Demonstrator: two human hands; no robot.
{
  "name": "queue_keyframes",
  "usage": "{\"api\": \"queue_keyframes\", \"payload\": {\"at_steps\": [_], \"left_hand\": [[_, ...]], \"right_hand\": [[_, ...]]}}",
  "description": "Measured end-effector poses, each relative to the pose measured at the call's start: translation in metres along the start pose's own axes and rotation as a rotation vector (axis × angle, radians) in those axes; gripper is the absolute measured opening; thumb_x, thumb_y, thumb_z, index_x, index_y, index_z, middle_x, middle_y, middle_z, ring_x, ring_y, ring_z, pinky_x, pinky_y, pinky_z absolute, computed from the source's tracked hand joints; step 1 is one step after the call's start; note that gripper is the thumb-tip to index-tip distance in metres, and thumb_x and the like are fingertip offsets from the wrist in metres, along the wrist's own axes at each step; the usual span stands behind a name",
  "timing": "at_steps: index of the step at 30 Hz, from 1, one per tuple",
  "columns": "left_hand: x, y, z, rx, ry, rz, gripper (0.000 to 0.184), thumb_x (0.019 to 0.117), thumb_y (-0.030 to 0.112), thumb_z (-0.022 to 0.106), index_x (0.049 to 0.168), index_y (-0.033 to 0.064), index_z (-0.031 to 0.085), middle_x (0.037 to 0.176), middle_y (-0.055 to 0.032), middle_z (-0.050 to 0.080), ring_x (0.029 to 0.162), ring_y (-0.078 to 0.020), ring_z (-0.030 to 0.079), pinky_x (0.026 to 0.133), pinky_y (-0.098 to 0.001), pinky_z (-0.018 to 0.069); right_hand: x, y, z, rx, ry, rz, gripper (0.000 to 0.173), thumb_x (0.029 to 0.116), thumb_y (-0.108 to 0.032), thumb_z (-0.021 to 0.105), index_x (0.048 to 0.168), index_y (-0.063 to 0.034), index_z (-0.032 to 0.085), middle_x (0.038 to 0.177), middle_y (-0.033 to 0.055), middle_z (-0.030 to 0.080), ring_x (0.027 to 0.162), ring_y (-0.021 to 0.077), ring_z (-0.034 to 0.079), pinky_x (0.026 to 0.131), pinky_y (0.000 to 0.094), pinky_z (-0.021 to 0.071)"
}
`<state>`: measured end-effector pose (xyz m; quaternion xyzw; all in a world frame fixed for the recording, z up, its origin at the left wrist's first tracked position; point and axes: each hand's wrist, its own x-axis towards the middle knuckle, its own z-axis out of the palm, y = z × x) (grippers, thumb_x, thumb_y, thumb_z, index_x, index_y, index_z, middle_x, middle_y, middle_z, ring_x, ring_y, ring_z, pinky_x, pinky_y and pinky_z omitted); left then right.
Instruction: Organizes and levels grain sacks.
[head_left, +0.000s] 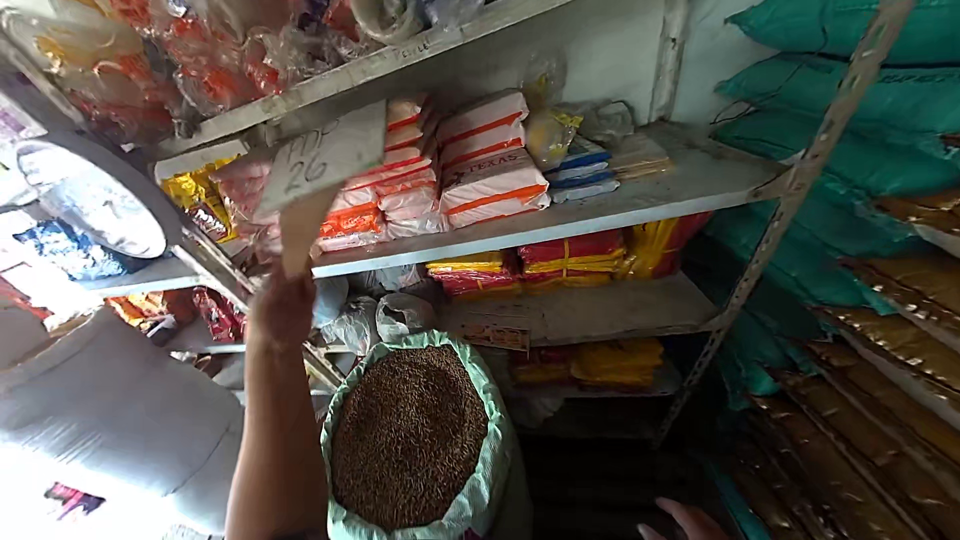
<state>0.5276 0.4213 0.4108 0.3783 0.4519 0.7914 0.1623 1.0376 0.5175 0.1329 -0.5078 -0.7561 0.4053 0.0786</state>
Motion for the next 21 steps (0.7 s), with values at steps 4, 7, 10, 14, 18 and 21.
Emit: {"api": "queue_keyframes", "payload": {"at_steps": [4, 7, 10, 14, 18, 21], "left_hand": [[-0.13, -0.071, -0.039, -0.009, -0.173, -0.19, 0.049, 0.0792, 0.01, 0.073, 0.126, 0.0102, 0.057, 0.091, -0.0009, 0.074, 0.074, -0.0084, 0.069, 0.068, -0.025, 0.0589], [-0.203, -0.114, -0.055, -0.209, -0.274, -0.306, 0.06, 0.079, 0.013, 0.084, 0.135, 0.0167, 0.062, 0.102, -0.0041, 0.077, 0.077, -0.0103, 0.073, 0.069, -0.0264, 0.0614], [-0.237, -0.137, -0.065, -0.394, -0.507, -0.433, 0.057, 0.0878, 0.011, 0.077, 0.141, 0.0215, 0.06, 0.113, -0.0035, 0.076, 0.085, -0.0093, 0.073, 0.076, -0.025, 0.0616], [-0.248, -0.137, -0.069, -0.326, -0.74, -0.57, 0.054, 0.0894, 0.017, 0.079, 0.139, 0.0227, 0.059, 0.114, -0.0009, 0.075, 0.087, -0.009, 0.072, 0.075, -0.0257, 0.0612], [-0.236, -0.115, -0.064, 0.037, -0.733, -0.602, 0.059, 0.0919, 0.012, 0.071, 0.146, 0.0036, 0.047, 0.122, -0.0048, 0.071, 0.103, -0.0128, 0.071, 0.091, -0.0324, 0.0596], [-0.223, -0.1, -0.073, 0.335, -0.76, -0.49, 0.062, 0.0982, 0.017, 0.065, 0.153, 0.0011, 0.041, 0.14, -0.0115, 0.062, 0.118, -0.0173, 0.067, 0.102, -0.0359, 0.0557]], "right_hand": [[0.031, -0.06, -0.007, 0.019, 0.092, -0.264, 0.065, 0.0954, -0.037, 0.071, 0.14, 0.0079, 0.055, 0.143, 0.0354, 0.05, 0.133, 0.0514, 0.05, 0.111, 0.0649, 0.0405], [0.055, -0.112, -0.019, 0.251, 0.123, -0.44, 0.077, 0.0956, -0.047, 0.062, 0.15, 0.0044, 0.044, 0.149, 0.0278, 0.049, 0.138, 0.0396, 0.05, 0.111, 0.0541, 0.0459], [0.075, -0.156, -0.035, 0.623, 0.079, -0.467, 0.089, 0.0953, -0.058, 0.056, 0.155, 0.0027, 0.031, 0.147, 0.0197, 0.053, 0.131, 0.0255, 0.059, 0.106, 0.0421, 0.0528], [0.067, -0.196, -0.051, 1.05, 0.084, -0.325, 0.044, 0.1063, -0.046, 0.046, 0.136, -0.0143, 0.051, 0.113, 0.0006, 0.07, 0.098, 0.0126, 0.071, 0.084, 0.0356, 0.0622], [0.034, -0.219, -0.065, 0.88, 0.401, -0.374, 0.032, 0.0986, -0.018, 0.064, 0.128, -0.0098, 0.055, 0.107, -0.003, 0.071, 0.096, 0.0064, 0.071, 0.085, 0.0309, 0.0633], [-0.002, -0.238, -0.084, 0.668, 0.658, -0.512, 0.036, 0.0918, -0.013, 0.069, 0.125, -0.0117, 0.055, 0.109, -0.0108, 0.068, 0.102, -0.0016, 0.068, 0.092, 0.0243, 0.06]]}}
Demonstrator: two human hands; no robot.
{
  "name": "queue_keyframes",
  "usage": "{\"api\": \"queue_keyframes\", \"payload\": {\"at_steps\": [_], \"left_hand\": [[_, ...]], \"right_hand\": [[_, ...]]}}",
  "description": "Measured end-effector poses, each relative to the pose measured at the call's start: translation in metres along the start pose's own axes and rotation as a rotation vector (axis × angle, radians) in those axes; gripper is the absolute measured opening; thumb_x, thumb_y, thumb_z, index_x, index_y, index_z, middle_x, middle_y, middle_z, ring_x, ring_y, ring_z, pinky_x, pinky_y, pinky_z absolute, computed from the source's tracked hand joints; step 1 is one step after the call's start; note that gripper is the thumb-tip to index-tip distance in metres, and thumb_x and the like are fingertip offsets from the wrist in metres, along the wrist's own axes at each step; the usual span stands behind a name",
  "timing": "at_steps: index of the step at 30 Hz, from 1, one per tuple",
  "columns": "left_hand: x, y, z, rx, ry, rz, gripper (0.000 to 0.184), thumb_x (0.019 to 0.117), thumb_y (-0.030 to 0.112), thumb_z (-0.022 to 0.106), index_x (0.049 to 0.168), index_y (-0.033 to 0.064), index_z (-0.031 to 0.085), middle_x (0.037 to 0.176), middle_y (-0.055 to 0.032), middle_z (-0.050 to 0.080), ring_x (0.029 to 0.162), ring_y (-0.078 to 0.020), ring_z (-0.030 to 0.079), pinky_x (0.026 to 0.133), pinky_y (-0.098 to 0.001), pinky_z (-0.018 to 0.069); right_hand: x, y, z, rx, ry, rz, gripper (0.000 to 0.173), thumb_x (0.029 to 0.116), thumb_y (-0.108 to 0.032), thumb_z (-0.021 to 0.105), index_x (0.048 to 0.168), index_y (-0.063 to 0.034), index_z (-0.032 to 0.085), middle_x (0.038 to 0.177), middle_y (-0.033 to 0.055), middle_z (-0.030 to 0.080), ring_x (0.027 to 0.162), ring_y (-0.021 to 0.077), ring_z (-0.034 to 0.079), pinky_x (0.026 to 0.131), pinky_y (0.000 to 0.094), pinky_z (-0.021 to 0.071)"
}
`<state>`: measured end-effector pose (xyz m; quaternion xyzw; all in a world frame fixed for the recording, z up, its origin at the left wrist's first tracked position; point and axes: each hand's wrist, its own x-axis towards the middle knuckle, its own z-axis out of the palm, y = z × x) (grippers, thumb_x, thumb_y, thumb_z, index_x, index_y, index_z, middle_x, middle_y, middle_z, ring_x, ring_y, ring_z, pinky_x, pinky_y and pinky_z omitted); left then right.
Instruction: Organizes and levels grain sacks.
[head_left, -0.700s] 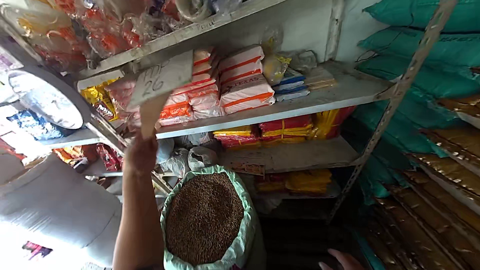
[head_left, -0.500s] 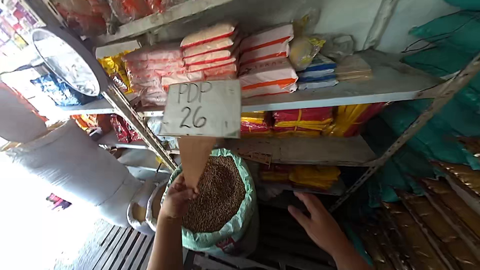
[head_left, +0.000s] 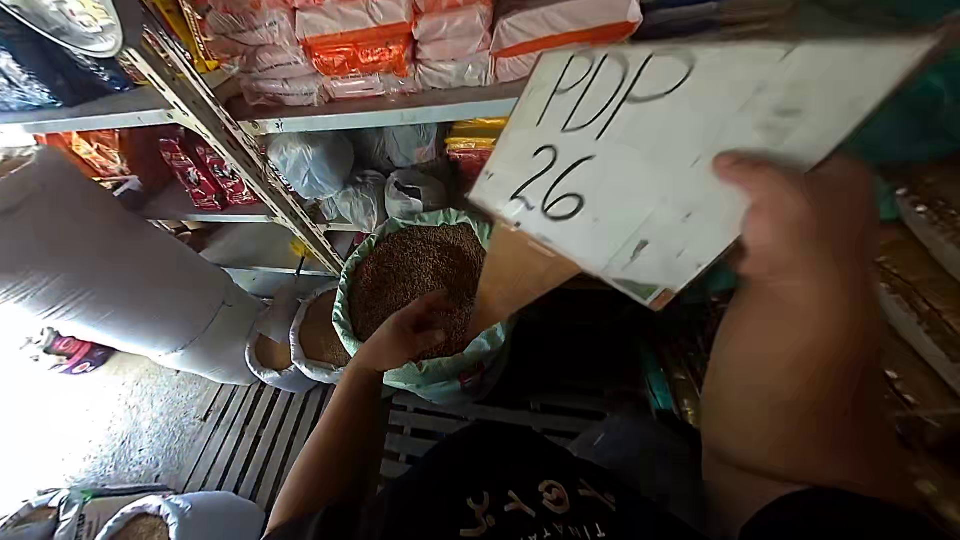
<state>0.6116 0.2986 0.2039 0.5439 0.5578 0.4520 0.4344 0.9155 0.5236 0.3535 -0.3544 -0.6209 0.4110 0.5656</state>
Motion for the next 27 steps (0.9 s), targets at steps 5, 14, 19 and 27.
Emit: {"api": "queue_keyframes", "payload": {"at_steps": [5, 14, 19, 27], "left_hand": [[-0.05, -0.017, -0.029, -0.08, 0.015, 0.093, 0.054, 0.0969, 0.019, 0.068, 0.145, 0.0018, 0.051, 0.135, -0.0111, 0.066, 0.114, -0.0206, 0.069, 0.1, -0.0384, 0.058], [-0.134, -0.055, -0.071, -0.097, -0.067, 0.087, 0.063, 0.0939, 0.035, 0.074, 0.142, 0.0004, 0.054, 0.13, -0.0074, 0.069, 0.114, -0.0183, 0.069, 0.098, -0.0354, 0.0583], [-0.167, -0.065, -0.079, -0.097, -0.086, 0.085, 0.066, 0.0931, 0.042, 0.074, 0.142, 0.0029, 0.054, 0.131, -0.0059, 0.069, 0.116, -0.0167, 0.069, 0.099, -0.0336, 0.0575], [-0.203, -0.083, -0.074, -0.149, -0.042, 0.047, 0.069, 0.0926, 0.041, 0.075, 0.143, 0.0001, 0.052, 0.133, -0.0076, 0.068, 0.118, -0.0181, 0.068, 0.102, -0.035, 0.0561]], "right_hand": [[-0.011, -0.044, 0.018, -0.432, 0.142, -0.192, 0.046, 0.0933, -0.03, 0.065, 0.128, -0.0003, 0.058, 0.114, 0.0025, 0.067, 0.105, -0.0003, 0.064, 0.096, 0.025, 0.0541], [-0.073, -0.013, 0.106, -0.647, 0.1, -0.149, 0.039, 0.1025, -0.028, 0.054, 0.117, 0.0058, 0.065, 0.108, 0.0207, 0.071, 0.104, 0.0272, 0.07, 0.095, 0.0465, 0.0542], [-0.112, 0.021, 0.131, -0.676, 0.091, -0.36, 0.031, 0.0998, -0.018, 0.057, 0.109, 0.01, 0.067, 0.1, 0.0251, 0.072, 0.094, 0.0341, 0.073, 0.085, 0.049, 0.0576], [-0.124, 0.016, 0.159, -0.781, -0.018, -0.244, 0.032, 0.0996, -0.02, 0.057, 0.105, 0.0093, 0.068, 0.099, 0.0258, 0.071, 0.092, 0.0385, 0.072, 0.082, 0.0544, 0.0572]]}}
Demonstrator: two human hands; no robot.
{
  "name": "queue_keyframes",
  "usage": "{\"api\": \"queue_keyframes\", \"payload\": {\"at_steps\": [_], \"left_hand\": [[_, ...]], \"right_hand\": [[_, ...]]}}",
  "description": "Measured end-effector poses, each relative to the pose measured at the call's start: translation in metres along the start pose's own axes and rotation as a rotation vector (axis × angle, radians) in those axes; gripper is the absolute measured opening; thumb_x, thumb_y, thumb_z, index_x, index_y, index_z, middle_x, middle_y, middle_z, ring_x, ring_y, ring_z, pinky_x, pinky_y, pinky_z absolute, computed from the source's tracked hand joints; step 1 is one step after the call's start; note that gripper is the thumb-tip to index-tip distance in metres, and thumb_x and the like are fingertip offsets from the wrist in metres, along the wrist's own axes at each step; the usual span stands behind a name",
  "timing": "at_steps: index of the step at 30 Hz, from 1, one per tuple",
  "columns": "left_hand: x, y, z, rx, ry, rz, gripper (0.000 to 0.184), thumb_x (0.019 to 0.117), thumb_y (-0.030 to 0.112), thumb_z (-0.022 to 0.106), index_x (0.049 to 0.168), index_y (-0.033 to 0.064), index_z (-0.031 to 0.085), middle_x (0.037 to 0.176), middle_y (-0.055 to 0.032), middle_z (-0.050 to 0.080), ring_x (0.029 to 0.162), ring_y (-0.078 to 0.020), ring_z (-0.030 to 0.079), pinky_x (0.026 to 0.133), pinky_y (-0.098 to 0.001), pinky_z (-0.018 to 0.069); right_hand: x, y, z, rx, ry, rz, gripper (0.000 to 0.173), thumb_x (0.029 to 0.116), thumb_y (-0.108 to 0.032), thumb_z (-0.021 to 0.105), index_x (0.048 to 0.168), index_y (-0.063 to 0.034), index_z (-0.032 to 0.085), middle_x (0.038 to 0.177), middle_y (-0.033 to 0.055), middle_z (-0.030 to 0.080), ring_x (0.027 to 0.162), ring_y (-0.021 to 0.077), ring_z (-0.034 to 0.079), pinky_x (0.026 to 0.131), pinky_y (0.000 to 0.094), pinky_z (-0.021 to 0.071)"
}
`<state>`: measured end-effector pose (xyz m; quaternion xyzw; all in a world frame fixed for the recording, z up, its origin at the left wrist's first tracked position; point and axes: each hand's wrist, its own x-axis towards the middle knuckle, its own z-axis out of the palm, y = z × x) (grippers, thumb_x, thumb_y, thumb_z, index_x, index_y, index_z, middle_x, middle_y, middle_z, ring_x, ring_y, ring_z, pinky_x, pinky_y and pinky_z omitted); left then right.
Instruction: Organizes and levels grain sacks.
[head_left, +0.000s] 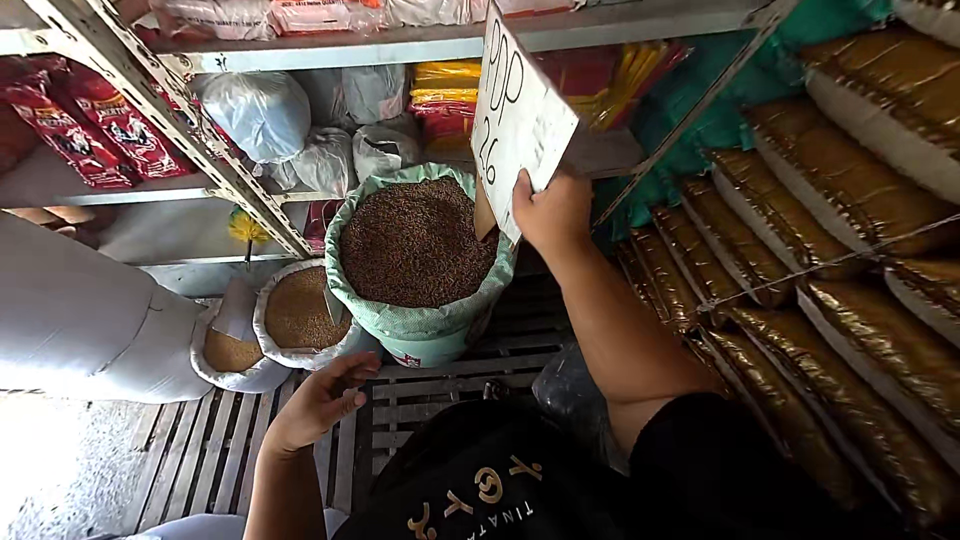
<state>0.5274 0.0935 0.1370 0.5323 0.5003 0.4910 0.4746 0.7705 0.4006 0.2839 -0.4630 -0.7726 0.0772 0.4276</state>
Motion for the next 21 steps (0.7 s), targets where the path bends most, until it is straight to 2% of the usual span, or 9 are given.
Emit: {"api": "queue_keyframes", "payload": {"at_steps": [1, 3, 5, 7, 9, 11, 15, 18, 21], "left_hand": [[-0.006, 0.001, 0.0, 0.005, 0.009, -0.011, 0.07, 0.0924, 0.041, 0.075, 0.143, 0.0, 0.052, 0.133, -0.008, 0.068, 0.118, -0.0184, 0.067, 0.102, -0.0353, 0.056], [-0.017, 0.003, -0.003, 0.019, 0.035, -0.024, 0.07, 0.0915, 0.044, 0.076, 0.143, 0.0019, 0.054, 0.132, -0.0084, 0.068, 0.118, -0.0192, 0.068, 0.102, -0.0365, 0.0563], [-0.028, 0.0, -0.007, 0.004, 0.071, -0.024, 0.07, 0.0912, 0.046, 0.076, 0.143, 0.0044, 0.055, 0.131, -0.0082, 0.069, 0.118, -0.02, 0.068, 0.102, -0.0376, 0.0563], [-0.035, -0.006, -0.009, -0.032, 0.112, -0.008, 0.069, 0.0917, 0.045, 0.075, 0.144, 0.0054, 0.054, 0.132, -0.0086, 0.069, 0.118, -0.0214, 0.068, 0.103, -0.038, 0.056], [-0.04, -0.012, -0.01, -0.053, 0.133, 0.001, 0.069, 0.0917, 0.046, 0.075, 0.145, 0.0063, 0.054, 0.132, -0.0088, 0.069, 0.118, -0.0219, 0.068, 0.102, -0.0376, 0.0562], [-0.038, -0.016, -0.007, -0.068, 0.139, -0.003, 0.069, 0.0909, 0.046, 0.076, 0.144, 0.0079, 0.054, 0.132, -0.0077, 0.069, 0.118, -0.0208, 0.068, 0.102, -0.0364, 0.056], [-0.035, -0.015, 0.0, -0.065, 0.135, -0.088, 0.074, 0.0881, 0.047, 0.078, 0.144, 0.0053, 0.054, 0.132, -0.0087, 0.069, 0.118, -0.0202, 0.068, 0.102, -0.0356, 0.056], [-0.028, -0.017, -0.001, -0.041, 0.137, -0.116, 0.077, 0.0872, 0.049, 0.079, 0.145, 0.0044, 0.053, 0.133, -0.0102, 0.068, 0.118, -0.0213, 0.069, 0.101, -0.0364, 0.057], [-0.017, -0.019, 0.002, -0.039, 0.127, -0.137, 0.077, 0.0869, 0.048, 0.079, 0.144, 0.004, 0.053, 0.131, -0.0094, 0.069, 0.117, -0.0209, 0.069, 0.1, -0.0359, 0.0575]], "right_hand": [[0.008, -0.006, -0.011, -0.01, -0.063, 0.051, 0.035, 0.101, -0.022, 0.056, 0.109, 0.0095, 0.067, 0.103, 0.0269, 0.071, 0.098, 0.0403, 0.071, 0.087, 0.0571, 0.055], [0.025, -0.015, -0.031, -0.018, -0.033, 0.037, 0.037, 0.0999, -0.024, 0.056, 0.112, 0.0098, 0.066, 0.106, 0.027, 0.071, 0.101, 0.0392, 0.07, 0.09, 0.0566, 0.0538], [0.034, -0.021, -0.049, -0.059, 0.044, -0.033, 0.037, 0.0987, -0.024, 0.056, 0.111, 0.0088, 0.066, 0.105, 0.0254, 0.071, 0.1, 0.0355, 0.071, 0.089, 0.0526, 0.0542], [0.034, -0.019, -0.053, -0.098, 0.022, -0.026, 0.036, 0.0988, -0.024, 0.055, 0.11, 0.0083, 0.066, 0.103, 0.0256, 0.071, 0.099, 0.0358, 0.071, 0.087, 0.0537, 0.0537], [0.026, -0.002, -0.033, -0.092, -0.108, 0.13, 0.038, 0.1004, -0.026, 0.057, 0.11, 0.0099, 0.066, 0.103, 0.0291, 0.07, 0.101, 0.0425, 0.07, 0.089, 0.0622, 0.0523], [0.019, 0.022, -0.008, -0.102, -0.167, 0.269, 0.041, 0.1025, -0.03, 0.056, 0.103, 0.0099, 0.067, 0.098, 0.0297, 0.07, 0.098, 0.0452, 0.07, 0.086, 0.0635, 0.0525], [0.012, 0.016, -0.007, -0.03, -0.119, 0.146, 0.031, 0.1005, -0.021, 0.058, 0.099, 0.0079, 0.069, 0.095, 0.025, 0.07, 0.092, 0.0398, 0.07, 0.082, 0.0581, 0.0544], [0.005, 0.008, -0.012, 0.001, 0.063, 0.013, 0.029, 0.0995, -0.019, 0.059, 0.099, 0.008, 0.069, 0.095, 0.0239, 0.071, 0.088, 0.0366, 0.071, 0.079, 0.0528, 0.0571], [-0.007, 0.03, 0.019, -0.001, 0.051, 0.056, 0.03, 0.0994, -0.017, 0.059, 0.104, 0.0102, 0.069, 0.097, 0.0263, 0.071, 0.088, 0.0399, 0.072, 0.079, 0.0565, 0.0581]]}}
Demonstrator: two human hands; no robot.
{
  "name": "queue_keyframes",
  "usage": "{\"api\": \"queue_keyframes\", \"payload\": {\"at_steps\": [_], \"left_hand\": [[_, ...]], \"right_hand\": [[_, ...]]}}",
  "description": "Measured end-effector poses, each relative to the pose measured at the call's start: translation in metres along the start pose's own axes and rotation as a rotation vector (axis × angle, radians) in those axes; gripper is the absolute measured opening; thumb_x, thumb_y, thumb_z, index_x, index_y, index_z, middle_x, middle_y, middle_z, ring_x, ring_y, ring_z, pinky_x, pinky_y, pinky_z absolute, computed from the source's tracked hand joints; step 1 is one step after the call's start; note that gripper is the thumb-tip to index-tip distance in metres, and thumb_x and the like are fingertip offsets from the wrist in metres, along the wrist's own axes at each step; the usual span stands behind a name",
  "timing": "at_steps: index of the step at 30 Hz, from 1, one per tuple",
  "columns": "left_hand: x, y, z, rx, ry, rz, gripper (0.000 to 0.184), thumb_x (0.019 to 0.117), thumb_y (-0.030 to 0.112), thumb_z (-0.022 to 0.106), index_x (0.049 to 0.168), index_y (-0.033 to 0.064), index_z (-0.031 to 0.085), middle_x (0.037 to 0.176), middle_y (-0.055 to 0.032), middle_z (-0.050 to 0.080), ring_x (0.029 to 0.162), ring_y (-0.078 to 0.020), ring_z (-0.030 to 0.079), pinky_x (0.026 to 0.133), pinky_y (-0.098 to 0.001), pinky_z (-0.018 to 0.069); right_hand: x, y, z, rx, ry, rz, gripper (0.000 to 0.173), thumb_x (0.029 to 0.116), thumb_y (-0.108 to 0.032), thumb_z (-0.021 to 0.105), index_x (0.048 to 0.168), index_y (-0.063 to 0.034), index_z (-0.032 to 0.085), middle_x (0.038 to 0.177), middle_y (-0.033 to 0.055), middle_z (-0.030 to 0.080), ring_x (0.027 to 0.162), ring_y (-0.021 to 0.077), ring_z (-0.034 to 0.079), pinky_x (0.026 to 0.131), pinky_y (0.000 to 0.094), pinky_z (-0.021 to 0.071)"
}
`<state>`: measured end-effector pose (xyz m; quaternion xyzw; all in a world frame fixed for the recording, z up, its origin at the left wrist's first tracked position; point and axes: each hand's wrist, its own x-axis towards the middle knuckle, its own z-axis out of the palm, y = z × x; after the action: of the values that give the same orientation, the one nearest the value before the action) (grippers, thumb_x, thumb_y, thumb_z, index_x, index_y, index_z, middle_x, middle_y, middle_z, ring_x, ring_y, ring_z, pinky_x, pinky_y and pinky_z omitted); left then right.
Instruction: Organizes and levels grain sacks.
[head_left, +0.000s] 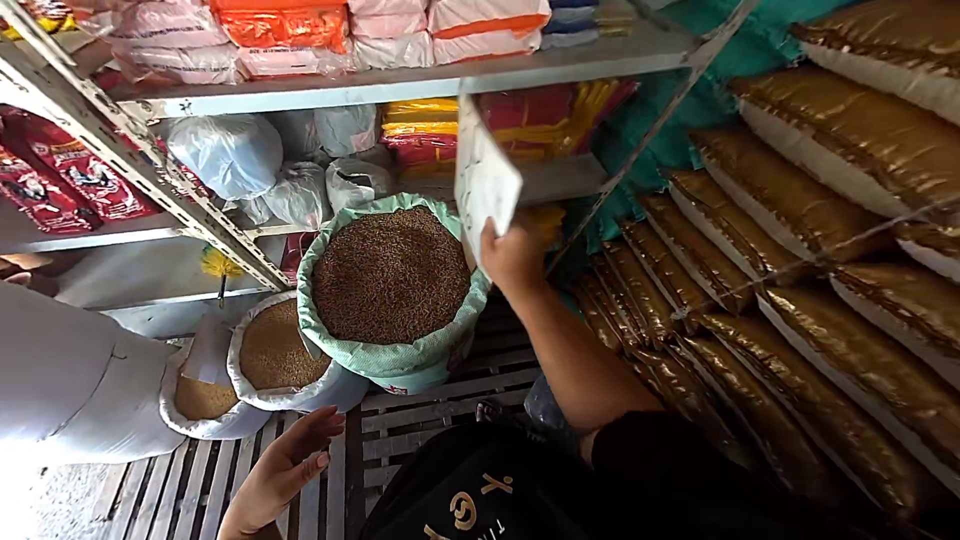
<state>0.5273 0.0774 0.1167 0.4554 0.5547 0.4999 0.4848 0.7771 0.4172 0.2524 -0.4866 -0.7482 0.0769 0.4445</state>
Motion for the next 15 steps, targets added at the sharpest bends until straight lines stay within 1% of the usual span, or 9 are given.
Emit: {"api": "queue_keyframes", "payload": {"at_steps": [2, 5, 7, 9, 10, 11, 12, 13, 15], "left_hand": [[0.011, 0.004, 0.006, 0.027, -0.017, -0.029, 0.078, 0.086, 0.048, 0.079, 0.143, 0.0019, 0.053, 0.131, -0.0096, 0.07, 0.117, -0.0205, 0.069, 0.099, -0.0356, 0.0576], [0.026, 0.017, 0.015, 0.142, -0.032, -0.067, 0.078, 0.0859, 0.049, 0.078, 0.143, 0.001, 0.054, 0.131, -0.0081, 0.069, 0.116, -0.0175, 0.069, 0.098, -0.0336, 0.0574], [0.036, 0.022, 0.015, 0.194, -0.048, -0.084, 0.074, 0.087, 0.045, 0.076, 0.143, 0.0015, 0.055, 0.132, -0.0084, 0.069, 0.116, -0.0172, 0.068, 0.099, -0.0339, 0.0572], [0.046, 0.025, 0.017, 0.22, -0.084, -0.093, 0.068, 0.09, 0.04, 0.073, 0.143, 0.0011, 0.054, 0.133, -0.0097, 0.068, 0.116, -0.0176, 0.068, 0.099, -0.0351, 0.0571], [0.049, 0.028, 0.019, 0.232, -0.091, -0.112, 0.065, 0.0916, 0.037, 0.071, 0.143, 0.0009, 0.054, 0.133, -0.0108, 0.067, 0.115, -0.0179, 0.069, 0.099, -0.0358, 0.0571], [0.049, 0.032, 0.019, 0.253, -0.088, -0.154, 0.06, 0.0933, 0.03, 0.069, 0.143, 0.0002, 0.054, 0.134, -0.0122, 0.066, 0.115, -0.0184, 0.068, 0.1, -0.0363, 0.0566], [0.051, 0.038, 0.019, 0.279, -0.066, -0.196, 0.055, 0.0948, 0.023, 0.067, 0.143, -0.0005, 0.054, 0.134, -0.0138, 0.066, 0.115, -0.0189, 0.068, 0.101, -0.0365, 0.0562], [0.055, 0.042, 0.019, 0.302, -0.007, -0.209, 0.049, 0.0966, 0.018, 0.066, 0.141, -0.0011, 0.056, 0.132, -0.0145, 0.066, 0.113, -0.0186, 0.069, 0.1, -0.0361, 0.0567], [0.061, 0.046, 0.018, 0.319, 0.194, -0.218, 0.041, 0.0996, 0.016, 0.064, 0.137, -0.001, 0.06, 0.125, -0.0133, 0.07, 0.105, -0.0164, 0.071, 0.096, -0.0348, 0.0579]], "right_hand": [[-0.002, 0.007, 0.012, -0.006, -0.071, 0.023, 0.028, 0.0998, -0.015, 0.057, 0.103, 0.0089, 0.07, 0.096, 0.0252, 0.072, 0.09, 0.0395, 0.072, 0.08, 0.0562, 0.0579], [0.006, -0.002, -0.001, 0.016, -0.143, 0.046, 0.026, 0.1008, -0.015, 0.056, 0.106, 0.0061, 0.071, 0.099, 0.0229, 0.072, 0.094, 0.0371, 0.072, 0.084, 0.0541, 0.0574], [0.008, -0.005, -0.017, 0.042, -0.053, 0.032, 0.026, 0.1001, -0.016, 0.058, 0.104, 0.0061, 0.071, 0.096, 0.0223, 0.072, 0.09, 0.0359, 0.072, 0.08, 0.0535, 0.058], [0.007, 0.006, -0.021, 0.039, 0.078, -0.014, 0.027, 0.0984, -0.018, 0.06, 0.1, 0.0069, 0.07, 0.092, 0.0223, 0.072, 0.084, 0.0348, 0.073, 0.075, 0.0522, 0.0591], [0.004, 0.015, -0.016, 0.03, 0.076, 0.002, 0.031, 0.0989, -0.02, 0.06, 0.1, 0.0085, 0.07, 0.092, 0.0242, 0.072, 0.085, 0.0368, 0.073, 0.076, 0.054, 0.0585], [-0.001, 0.024, -0.011, 0.022, 0.019, 0.06, 0.037, 0.1009, -0.025, 0.058, 0.103, 0.0104, 0.069, 0.095, 0.0269, 0.072, 0.088, 0.0404, 0.072, 0.08, 0.0577, 0.0569], [-0.007, 0.031, -0.006, 0.013, -0.029, 0.122, 0.043, 0.1032, -0.031, 0.056, 0.108, 0.0108, 0.068, 0.097, 0.0283, 0.071, 0.09, 0.0427, 0.072, 0.082, 0.0607, 0.0557], [-0.007, 0.035, -0.004, 0.006, -0.058, 0.14, 0.048, 0.1046, -0.034, 0.054, 0.11, 0.0113, 0.067, 0.098, 0.0302, 0.071, 0.091, 0.0456, 0.071, 0.082, 0.0637, 0.0544], [-0.008, 0.035, -0.003, -0.003, -0.104, 0.102, 0.05, 0.1067, -0.035, 0.049, 0.115, 0.0127, 0.063, 0.102, 0.0339, 0.069, 0.096, 0.0504, 0.069, 0.084, 0.0675, 0.0516]]}}
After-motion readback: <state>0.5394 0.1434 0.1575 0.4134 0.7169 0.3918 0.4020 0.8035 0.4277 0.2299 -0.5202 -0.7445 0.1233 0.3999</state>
